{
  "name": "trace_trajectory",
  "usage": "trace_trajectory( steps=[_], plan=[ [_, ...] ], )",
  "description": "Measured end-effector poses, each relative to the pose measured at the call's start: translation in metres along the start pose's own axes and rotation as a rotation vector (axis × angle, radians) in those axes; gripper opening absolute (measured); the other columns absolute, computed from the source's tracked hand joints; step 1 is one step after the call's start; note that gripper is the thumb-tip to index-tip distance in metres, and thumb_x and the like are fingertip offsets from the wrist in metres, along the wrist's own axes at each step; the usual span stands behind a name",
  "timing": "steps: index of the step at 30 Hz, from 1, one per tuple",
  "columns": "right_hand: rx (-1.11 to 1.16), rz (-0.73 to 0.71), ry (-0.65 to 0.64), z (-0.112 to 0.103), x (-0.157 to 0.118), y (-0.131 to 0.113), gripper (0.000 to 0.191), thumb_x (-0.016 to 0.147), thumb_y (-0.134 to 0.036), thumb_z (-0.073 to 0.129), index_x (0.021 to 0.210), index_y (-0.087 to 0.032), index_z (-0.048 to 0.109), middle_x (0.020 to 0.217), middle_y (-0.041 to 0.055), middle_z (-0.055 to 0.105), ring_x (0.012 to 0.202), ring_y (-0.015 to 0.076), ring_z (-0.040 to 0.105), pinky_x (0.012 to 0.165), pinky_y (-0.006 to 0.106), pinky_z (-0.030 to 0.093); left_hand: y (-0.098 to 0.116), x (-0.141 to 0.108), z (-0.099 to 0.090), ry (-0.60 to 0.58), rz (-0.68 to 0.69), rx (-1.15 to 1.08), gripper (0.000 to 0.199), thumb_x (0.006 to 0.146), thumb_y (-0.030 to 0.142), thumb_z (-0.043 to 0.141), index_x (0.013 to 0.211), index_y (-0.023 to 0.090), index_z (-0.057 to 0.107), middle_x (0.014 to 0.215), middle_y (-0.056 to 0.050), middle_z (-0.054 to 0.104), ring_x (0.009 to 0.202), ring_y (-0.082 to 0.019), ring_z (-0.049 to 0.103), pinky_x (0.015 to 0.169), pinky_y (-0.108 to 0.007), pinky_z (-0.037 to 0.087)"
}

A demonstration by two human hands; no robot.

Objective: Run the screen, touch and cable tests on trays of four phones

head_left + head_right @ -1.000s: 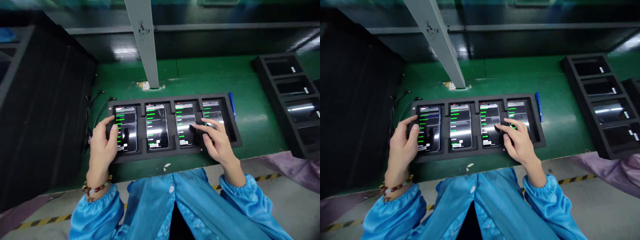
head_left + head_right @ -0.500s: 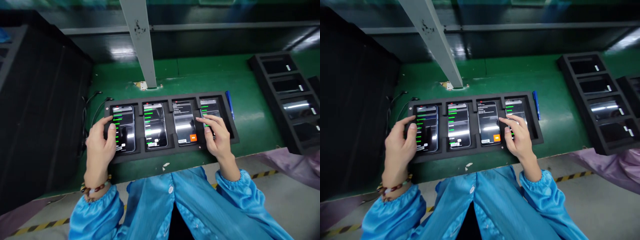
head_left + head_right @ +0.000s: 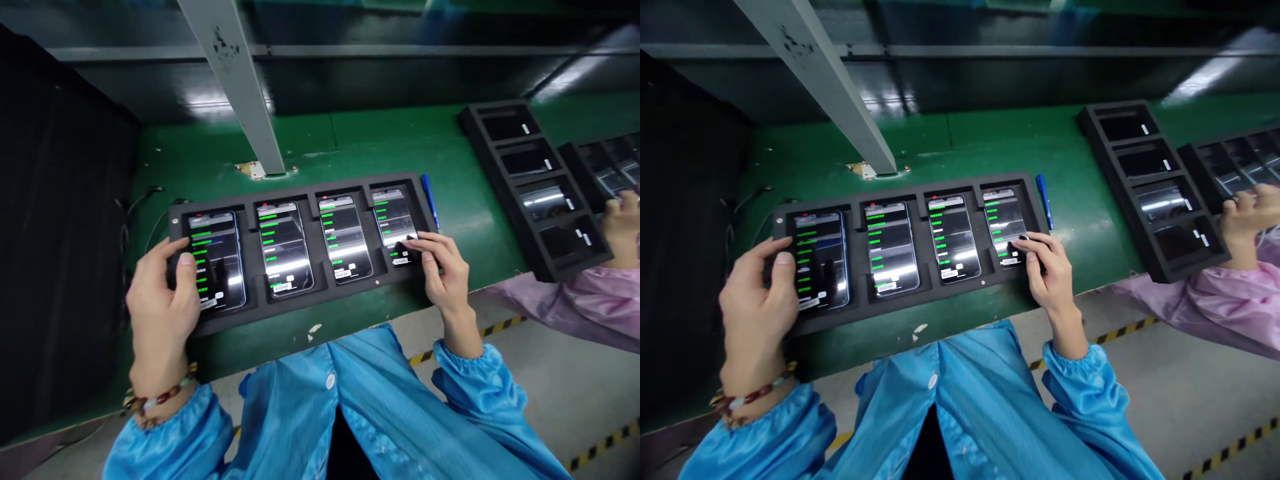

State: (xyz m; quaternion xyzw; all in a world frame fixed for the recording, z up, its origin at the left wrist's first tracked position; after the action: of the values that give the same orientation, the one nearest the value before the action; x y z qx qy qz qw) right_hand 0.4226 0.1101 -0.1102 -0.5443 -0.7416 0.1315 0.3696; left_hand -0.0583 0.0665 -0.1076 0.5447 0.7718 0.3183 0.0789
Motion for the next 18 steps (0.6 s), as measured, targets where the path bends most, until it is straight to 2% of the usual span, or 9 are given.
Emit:
trace_trajectory(
  steps=[3,6,10,13,18],
  plan=[
    [-0.038,-0.001,-0.027,0.003,-0.002,-0.003,0.033,0.112,-0.029,0.052,0.126,-0.028,0.082,0.125,0.0092,0.081,0.132,0.0320,0.070,0.114,0.059,0.056,0.000,0.000,0.001,-0.004,-0.001,-0.009,0.054,0.107,0.050,0.054,0.146,0.017,0.072,0.151,-0.018,0.070,0.145,-0.040,0.064,0.126,-0.058,0.047],
    [-0.060,-0.034,-0.053,0.010,0.000,-0.017,0.034,0.111,-0.028,0.051,0.129,-0.029,0.081,0.129,0.0103,0.079,0.137,0.0335,0.067,0.116,0.061,0.052,-0.003,-0.001,0.001,0.003,-0.008,-0.034,0.052,0.107,0.049,0.055,0.144,0.018,0.073,0.150,-0.016,0.071,0.145,-0.038,0.065,0.126,-0.056,0.047],
    [-0.040,-0.114,-0.203,0.028,0.007,-0.044,0.040,0.110,-0.027,0.049,0.137,-0.027,0.077,0.144,0.0128,0.072,0.140,0.0331,0.065,0.116,0.058,0.053,-0.006,-0.002,0.001,0.010,-0.029,-0.069,0.050,0.108,0.051,0.055,0.145,0.022,0.072,0.151,-0.013,0.071,0.144,-0.036,0.065,0.126,-0.054,0.047],
    [-0.030,-0.172,-0.306,0.041,0.012,-0.060,0.041,0.109,-0.024,0.049,0.141,-0.026,0.075,0.144,0.0126,0.072,0.143,0.0338,0.063,0.115,0.057,0.051,-0.007,-0.003,0.001,0.015,-0.043,-0.116,0.049,0.108,0.052,0.056,0.143,0.022,0.073,0.151,-0.011,0.071,0.145,-0.033,0.065,0.127,-0.051,0.046],
    [0.063,-0.270,-0.345,0.066,0.020,-0.091,0.046,0.106,-0.019,0.052,0.147,-0.029,0.070,0.141,0.0104,0.075,0.145,0.0342,0.062,0.116,0.058,0.050,-0.015,-0.004,0.001,-0.017,-0.133,-0.273,0.053,0.108,0.057,0.057,0.143,0.020,0.071,0.142,-0.008,0.075,0.128,-0.028,0.071,0.117,-0.046,0.055]
  ],
)
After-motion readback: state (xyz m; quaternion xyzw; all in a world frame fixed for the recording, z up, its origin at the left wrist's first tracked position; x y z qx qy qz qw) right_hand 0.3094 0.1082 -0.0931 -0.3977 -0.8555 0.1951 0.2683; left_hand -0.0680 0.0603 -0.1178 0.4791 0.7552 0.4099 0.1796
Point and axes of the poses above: each hand's wrist, its own x-axis towards the middle knuckle, its own z-axis out of the palm, y = z × x, the point moved 4 cm from there along x, towards the middle knuckle
